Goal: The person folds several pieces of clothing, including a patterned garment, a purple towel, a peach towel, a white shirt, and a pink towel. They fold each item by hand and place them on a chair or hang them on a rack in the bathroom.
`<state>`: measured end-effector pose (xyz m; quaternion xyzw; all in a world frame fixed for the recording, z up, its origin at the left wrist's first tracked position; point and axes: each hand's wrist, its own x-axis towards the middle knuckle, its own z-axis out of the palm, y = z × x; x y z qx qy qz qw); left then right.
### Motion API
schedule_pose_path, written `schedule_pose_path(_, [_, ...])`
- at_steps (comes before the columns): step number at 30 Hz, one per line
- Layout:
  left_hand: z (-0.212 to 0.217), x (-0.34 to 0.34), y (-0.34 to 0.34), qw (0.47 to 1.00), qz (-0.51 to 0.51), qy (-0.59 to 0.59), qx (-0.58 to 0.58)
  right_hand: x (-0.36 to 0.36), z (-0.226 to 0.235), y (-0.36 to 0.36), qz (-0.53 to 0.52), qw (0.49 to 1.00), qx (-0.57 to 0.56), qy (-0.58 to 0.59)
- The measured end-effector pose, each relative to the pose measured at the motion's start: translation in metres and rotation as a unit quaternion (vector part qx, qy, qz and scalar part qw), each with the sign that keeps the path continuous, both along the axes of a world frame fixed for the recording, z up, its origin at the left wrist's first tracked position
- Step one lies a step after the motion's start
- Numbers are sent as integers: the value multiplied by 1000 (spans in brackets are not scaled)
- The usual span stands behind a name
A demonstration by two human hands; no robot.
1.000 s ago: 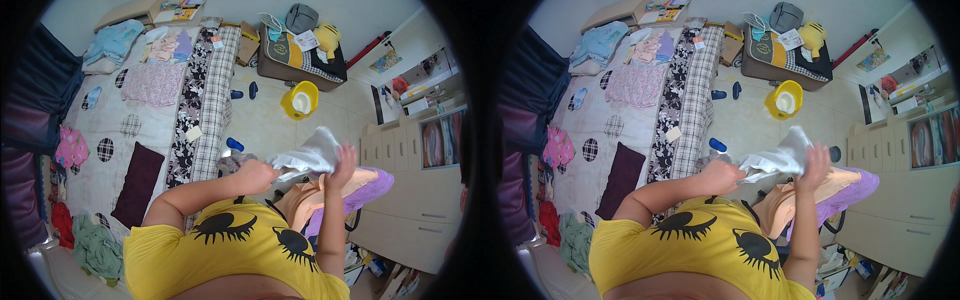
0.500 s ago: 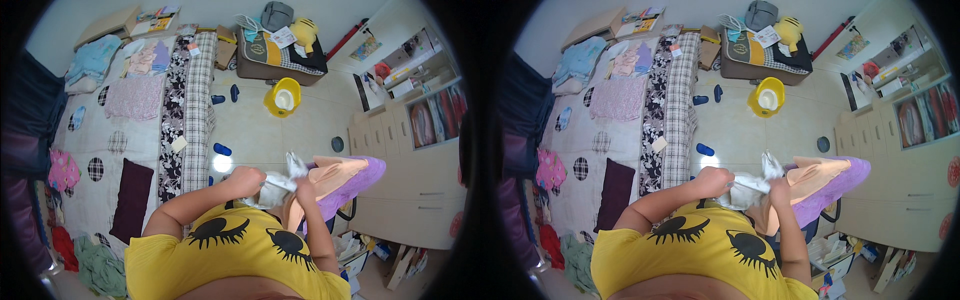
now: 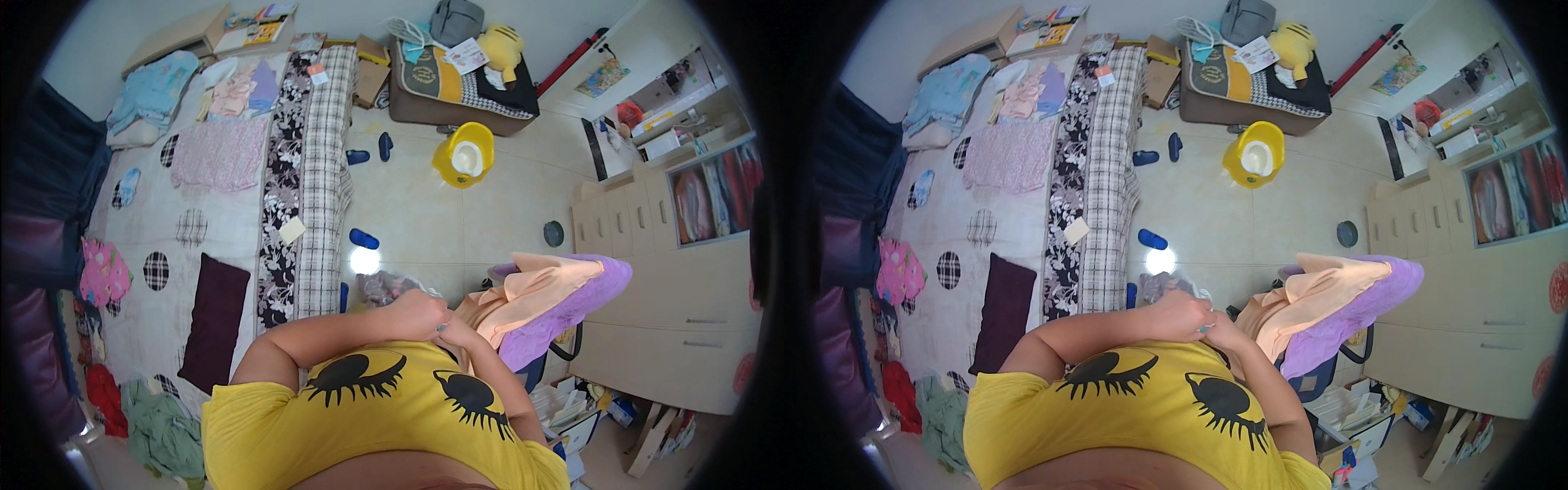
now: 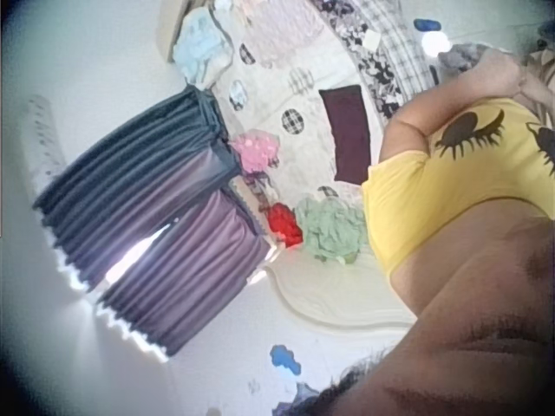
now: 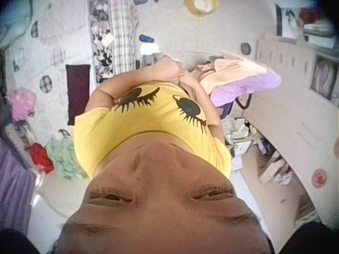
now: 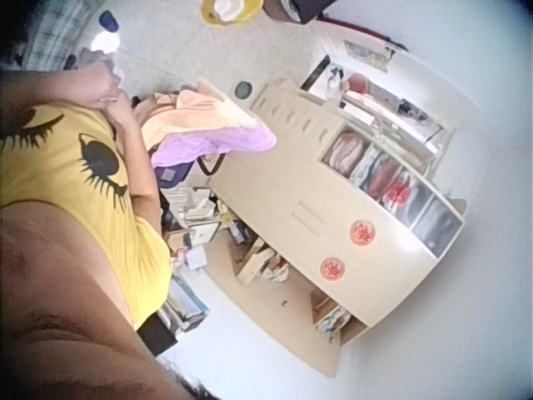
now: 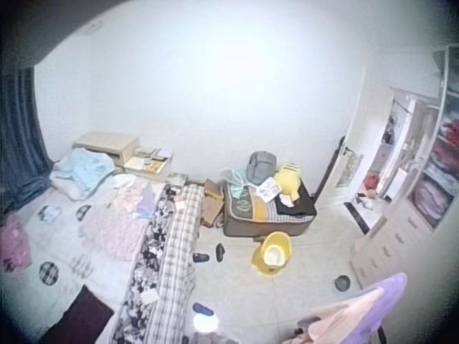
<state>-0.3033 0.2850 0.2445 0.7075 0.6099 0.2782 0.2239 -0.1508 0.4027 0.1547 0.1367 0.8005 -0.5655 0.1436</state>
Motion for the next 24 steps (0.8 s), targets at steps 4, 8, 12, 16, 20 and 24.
schedule_pose_path(4, [11,3,-12,1000,-17,-11,-13,-18,-28,-7,96,994,20,-47])
schedule_pose_path(8, [-11,16,-27,998,9,20,-54,-50,-58,26,4,988,93,-122])
schedule_pose_path(12, [-34,28,-47,989,75,25,-121,-54,-47,59,-353,905,230,61])
schedule_pose_path(16, [-33,52,-54,983,112,0,-144,-20,-100,84,-161,878,441,91])
schedule_pose_path(20, [-36,65,-48,981,148,9,-127,-4,-88,83,180,895,407,-44])
schedule_pose_path(24, [-28,71,-49,958,250,-16,-142,-6,-20,43,149,955,137,-216])
